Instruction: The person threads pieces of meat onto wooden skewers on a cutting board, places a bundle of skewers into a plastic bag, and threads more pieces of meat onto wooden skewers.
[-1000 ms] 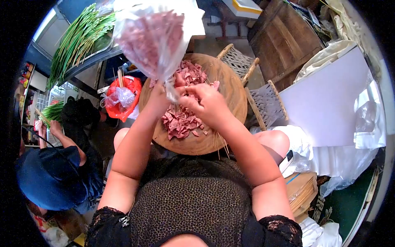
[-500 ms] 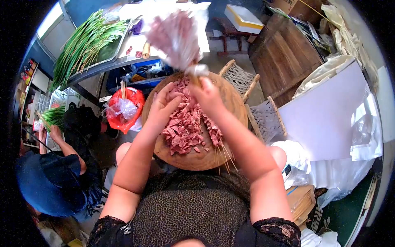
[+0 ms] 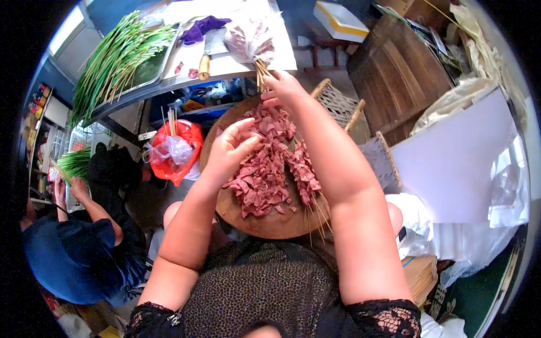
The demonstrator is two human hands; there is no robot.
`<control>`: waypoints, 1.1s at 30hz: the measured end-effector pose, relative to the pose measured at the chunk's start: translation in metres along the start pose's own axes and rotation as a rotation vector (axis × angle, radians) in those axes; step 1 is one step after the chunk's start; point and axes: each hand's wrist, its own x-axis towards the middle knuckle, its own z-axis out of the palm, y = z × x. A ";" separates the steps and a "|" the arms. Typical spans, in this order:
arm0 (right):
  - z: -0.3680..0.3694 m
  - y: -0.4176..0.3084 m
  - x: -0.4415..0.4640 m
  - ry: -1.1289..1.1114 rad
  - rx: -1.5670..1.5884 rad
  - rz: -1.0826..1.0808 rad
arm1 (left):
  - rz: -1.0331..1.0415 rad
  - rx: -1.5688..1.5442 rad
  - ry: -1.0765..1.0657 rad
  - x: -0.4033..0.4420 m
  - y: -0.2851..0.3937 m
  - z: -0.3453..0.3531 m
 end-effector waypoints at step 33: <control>-0.349 0.311 -0.729 1.228 -0.721 1.143 | -0.028 0.362 -0.085 -0.040 -0.030 0.023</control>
